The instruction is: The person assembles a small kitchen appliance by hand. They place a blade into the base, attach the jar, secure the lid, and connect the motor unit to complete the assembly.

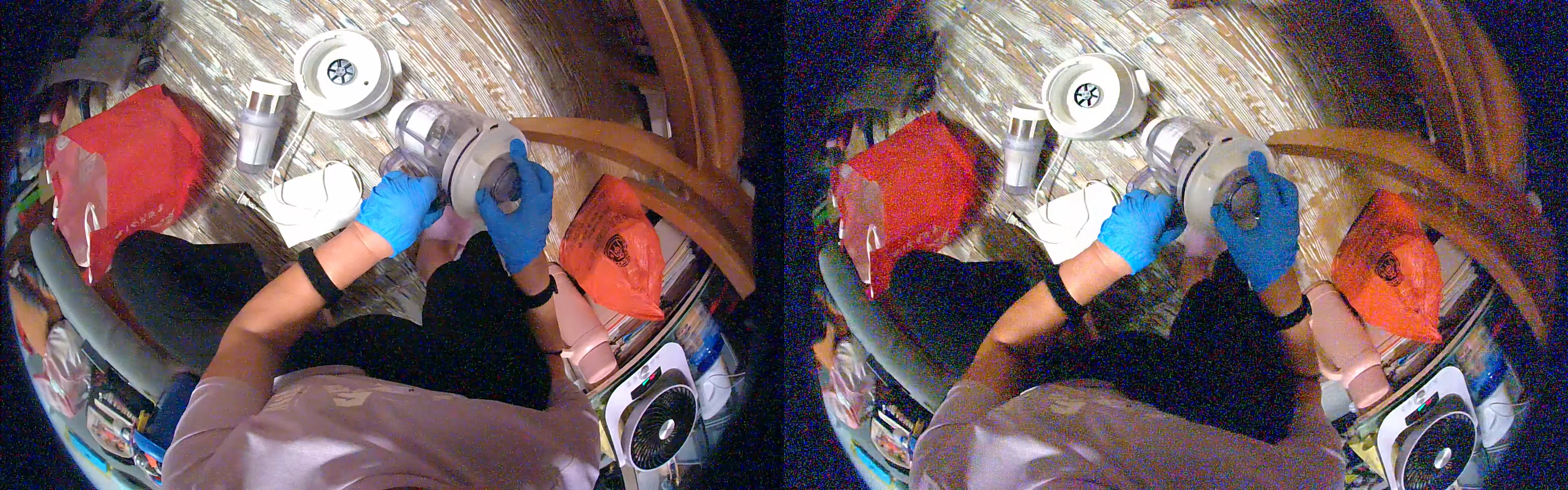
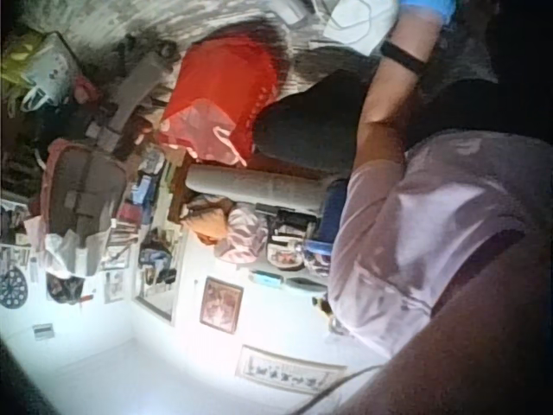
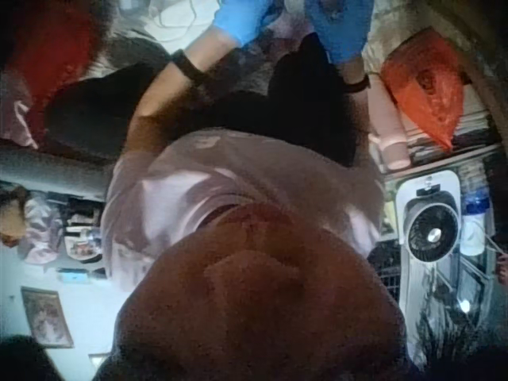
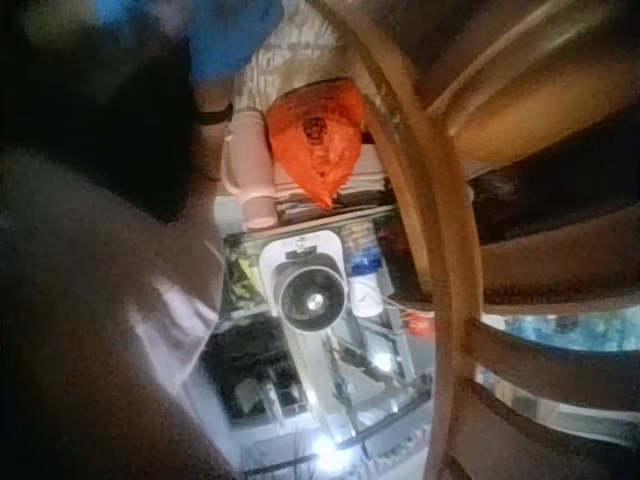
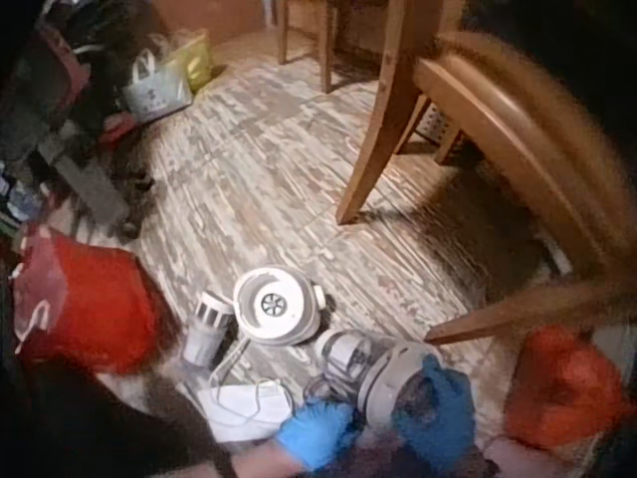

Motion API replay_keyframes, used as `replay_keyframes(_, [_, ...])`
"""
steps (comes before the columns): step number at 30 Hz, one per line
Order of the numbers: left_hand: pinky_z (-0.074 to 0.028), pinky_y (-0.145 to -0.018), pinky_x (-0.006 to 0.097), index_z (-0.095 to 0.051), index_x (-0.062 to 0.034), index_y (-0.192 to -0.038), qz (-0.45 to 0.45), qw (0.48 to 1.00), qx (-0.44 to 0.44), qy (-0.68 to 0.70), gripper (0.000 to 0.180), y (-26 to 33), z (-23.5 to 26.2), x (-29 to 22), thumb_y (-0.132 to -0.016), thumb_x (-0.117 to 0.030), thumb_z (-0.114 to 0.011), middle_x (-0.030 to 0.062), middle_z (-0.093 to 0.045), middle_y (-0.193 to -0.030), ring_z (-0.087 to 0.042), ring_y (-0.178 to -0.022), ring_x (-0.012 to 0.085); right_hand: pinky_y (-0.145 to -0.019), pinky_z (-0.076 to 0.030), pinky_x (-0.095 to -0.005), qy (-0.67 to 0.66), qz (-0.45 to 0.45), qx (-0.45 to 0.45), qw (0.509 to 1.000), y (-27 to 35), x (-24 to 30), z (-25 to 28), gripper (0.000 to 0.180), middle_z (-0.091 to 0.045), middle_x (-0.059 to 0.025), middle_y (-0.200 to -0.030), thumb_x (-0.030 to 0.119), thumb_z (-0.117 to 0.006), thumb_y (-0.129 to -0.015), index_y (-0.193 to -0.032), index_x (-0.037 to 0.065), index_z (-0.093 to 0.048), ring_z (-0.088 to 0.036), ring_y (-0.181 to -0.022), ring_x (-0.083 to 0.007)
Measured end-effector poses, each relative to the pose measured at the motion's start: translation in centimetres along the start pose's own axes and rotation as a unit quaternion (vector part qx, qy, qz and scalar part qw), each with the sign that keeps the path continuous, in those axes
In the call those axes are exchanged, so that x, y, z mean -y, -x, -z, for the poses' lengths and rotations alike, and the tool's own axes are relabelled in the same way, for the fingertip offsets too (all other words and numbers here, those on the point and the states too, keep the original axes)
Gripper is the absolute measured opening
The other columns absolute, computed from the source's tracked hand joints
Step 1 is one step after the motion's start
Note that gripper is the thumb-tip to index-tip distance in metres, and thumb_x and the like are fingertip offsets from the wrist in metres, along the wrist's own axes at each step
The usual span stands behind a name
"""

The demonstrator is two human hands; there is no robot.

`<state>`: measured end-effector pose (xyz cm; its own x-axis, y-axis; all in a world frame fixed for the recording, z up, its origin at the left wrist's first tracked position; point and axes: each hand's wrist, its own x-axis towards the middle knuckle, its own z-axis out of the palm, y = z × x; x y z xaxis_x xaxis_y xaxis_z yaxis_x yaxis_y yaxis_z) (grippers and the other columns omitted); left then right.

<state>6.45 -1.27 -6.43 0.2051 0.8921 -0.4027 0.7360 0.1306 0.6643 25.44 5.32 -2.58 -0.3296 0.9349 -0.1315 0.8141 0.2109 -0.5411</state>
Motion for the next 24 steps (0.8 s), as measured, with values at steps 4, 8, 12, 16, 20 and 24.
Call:
replay_keyframes(4, [-0.051, -0.060, 0.052, -0.057, -0.0068, -0.085, -0.031, 0.997, -0.068, 0.006, 0.023, 0.3, -0.3, 0.2, -0.080, -0.027, -0.066, 0.0190, -0.062, -0.073, -0.062, -0.070, 0.0411, -0.089, -0.046, -0.0432, 0.001, 0.054, -0.033, 0.998, 0.0, -0.8, 0.3, 0.075, -0.059, -0.0146, -0.105, 0.025, -0.080, -0.063, -0.130, 0.005, -0.051, -0.055, -0.100, -0.0346])
replay_keyframes(8, [-0.051, -0.061, 0.052, -0.057, -0.0064, -0.085, -0.034, 0.995, -0.092, 0.029, 0.023, 0.2, -0.5, 0.8, -0.081, -0.027, -0.065, 0.0200, -0.062, -0.074, -0.061, -0.072, 0.0421, -0.087, -0.048, -0.0414, -0.036, 0.023, -0.093, 0.995, 0.0, -1.3, 0.8, 0.071, -0.060, -0.0139, -0.103, 0.025, -0.082, -0.061, -0.124, 0.006, -0.055, -0.057, -0.096, -0.0337])
replay_keyframes(12, [-0.050, -0.062, 0.052, -0.058, -0.0062, -0.085, -0.026, 0.996, -0.076, 0.022, 0.022, 0.0, -0.6, 0.7, -0.081, -0.027, -0.065, 0.0207, -0.062, -0.075, -0.061, -0.072, 0.0429, -0.082, -0.049, -0.0349, -0.030, 0.022, -0.065, 0.997, -0.3, -0.9, 1.2, 0.068, -0.057, -0.0105, -0.102, 0.015, -0.079, -0.063, -0.125, 0.005, -0.054, -0.058, -0.091, -0.0252])
replay_keyframes(16, [-0.051, -0.062, 0.052, -0.059, -0.0062, -0.085, -0.019, 0.998, -0.053, 0.033, 0.022, -0.1, -0.4, 0.6, -0.081, -0.028, -0.065, 0.0206, -0.063, -0.075, -0.062, -0.071, 0.0425, -0.080, -0.050, -0.0342, -0.036, 0.030, -0.050, 0.998, -0.6, 0.4, 1.0, 0.076, -0.056, -0.0088, -0.100, 0.011, -0.079, -0.063, -0.134, 0.007, -0.050, -0.059, -0.091, -0.0224])
replay_keyframes(20, [-0.051, -0.063, 0.052, -0.059, -0.0057, -0.086, -0.022, 0.997, -0.061, 0.034, 0.024, 0.0, -0.2, 0.3, -0.082, -0.029, -0.065, 0.0206, -0.063, -0.075, -0.062, -0.072, 0.0423, -0.079, -0.051, -0.0371, -0.001, -0.047, -0.001, 0.999, -0.8, 1.5, 1.1, 0.088, -0.057, -0.0113, -0.100, 0.021, -0.081, -0.062, -0.142, 0.016, -0.045, -0.061, -0.091, -0.0270])
replay_keyframes(24, [-0.051, -0.063, 0.052, -0.059, -0.0060, -0.087, -0.016, 0.998, -0.047, 0.033, 0.025, 0.0, -0.2, 0.4, -0.083, -0.030, -0.064, 0.0213, -0.063, -0.075, -0.062, -0.072, 0.0429, -0.079, -0.052, -0.0389, 0.057, -0.077, 0.044, 0.994, -1.3, 2.0, 1.1, 0.087, -0.057, -0.0140, -0.100, 0.030, -0.080, -0.063, -0.142, 0.020, -0.045, -0.062, -0.089, -0.0307])
